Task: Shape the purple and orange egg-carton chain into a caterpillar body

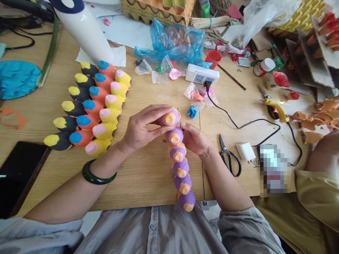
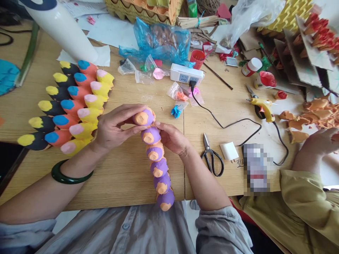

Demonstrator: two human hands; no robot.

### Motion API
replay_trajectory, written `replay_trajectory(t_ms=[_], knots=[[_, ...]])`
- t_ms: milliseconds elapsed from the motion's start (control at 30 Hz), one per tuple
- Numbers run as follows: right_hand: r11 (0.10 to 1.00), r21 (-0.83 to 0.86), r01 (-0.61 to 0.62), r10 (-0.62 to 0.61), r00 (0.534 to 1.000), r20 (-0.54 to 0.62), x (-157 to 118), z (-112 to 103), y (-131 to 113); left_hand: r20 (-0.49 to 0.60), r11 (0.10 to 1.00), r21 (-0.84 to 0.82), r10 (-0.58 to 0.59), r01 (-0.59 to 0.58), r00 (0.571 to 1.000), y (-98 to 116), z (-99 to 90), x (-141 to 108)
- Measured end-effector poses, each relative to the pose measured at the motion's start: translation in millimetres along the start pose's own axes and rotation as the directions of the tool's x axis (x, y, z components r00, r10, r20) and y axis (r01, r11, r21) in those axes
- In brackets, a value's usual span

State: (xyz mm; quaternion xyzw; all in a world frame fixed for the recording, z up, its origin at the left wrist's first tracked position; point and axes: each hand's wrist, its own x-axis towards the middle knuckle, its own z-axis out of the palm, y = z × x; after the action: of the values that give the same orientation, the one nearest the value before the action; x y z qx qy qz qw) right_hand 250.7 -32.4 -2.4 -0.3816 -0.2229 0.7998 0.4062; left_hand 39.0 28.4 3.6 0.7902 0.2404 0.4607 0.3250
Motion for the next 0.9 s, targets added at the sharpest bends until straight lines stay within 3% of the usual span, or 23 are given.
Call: replay_trajectory(t_ms=[100,200,333,433,567,633,767,900], knots=[[1.000,-0.017,0.012,-0.012,1.000,-0.020,1.1,-1.9,1.0,-0.017,0.999,-0.041,-0.032,0.032,0.999,-3.3,-0.8,-2.8],[1.000,-0.012,0.014,-0.014,1.000,-0.003,1.5,-3.6,1.1,0.014,0.963,-0.190,-0.193,0.192,0.981,-4.6,1.1,-8.0],[0.999,0.031,0.019,-0.018,1.000,-0.023,1.8,-5.2,1.2,0.124,0.765,-0.461,-0.446,0.449,0.887,-1.2,6.4,-11.7],[0.999,0.036,0.030,-0.028,0.998,-0.065,2.3,-7.5,1.3,0.130,0.619,-0.574,-0.577,0.536,0.806,4.8,10.2,-9.7],[0.998,0.051,0.020,-0.014,0.995,-0.098,3.4,-9.9,2.2,0.261,0.442,-0.637,-0.646,0.631,0.717,10.8,14.4,-6.6],[0.998,0.063,0.003,0.002,0.996,-0.085,4.2,-9.3,3.3,0.216,0.450,-0.639,-0.674,0.624,0.707,13.1,17.0,-5.8],[0.994,0.101,-0.039,0.041,0.999,-0.026,5.7,-4.8,6.5,0.027,0.578,-0.578,-0.692,0.576,0.722,18.8,21.0,-4.3],[0.989,0.137,-0.047,0.052,0.998,-0.030,5.6,-2.3,8.4,0.001,0.630,-0.548,-0.656,0.550,0.754,21.2,20.9,-5.6]])
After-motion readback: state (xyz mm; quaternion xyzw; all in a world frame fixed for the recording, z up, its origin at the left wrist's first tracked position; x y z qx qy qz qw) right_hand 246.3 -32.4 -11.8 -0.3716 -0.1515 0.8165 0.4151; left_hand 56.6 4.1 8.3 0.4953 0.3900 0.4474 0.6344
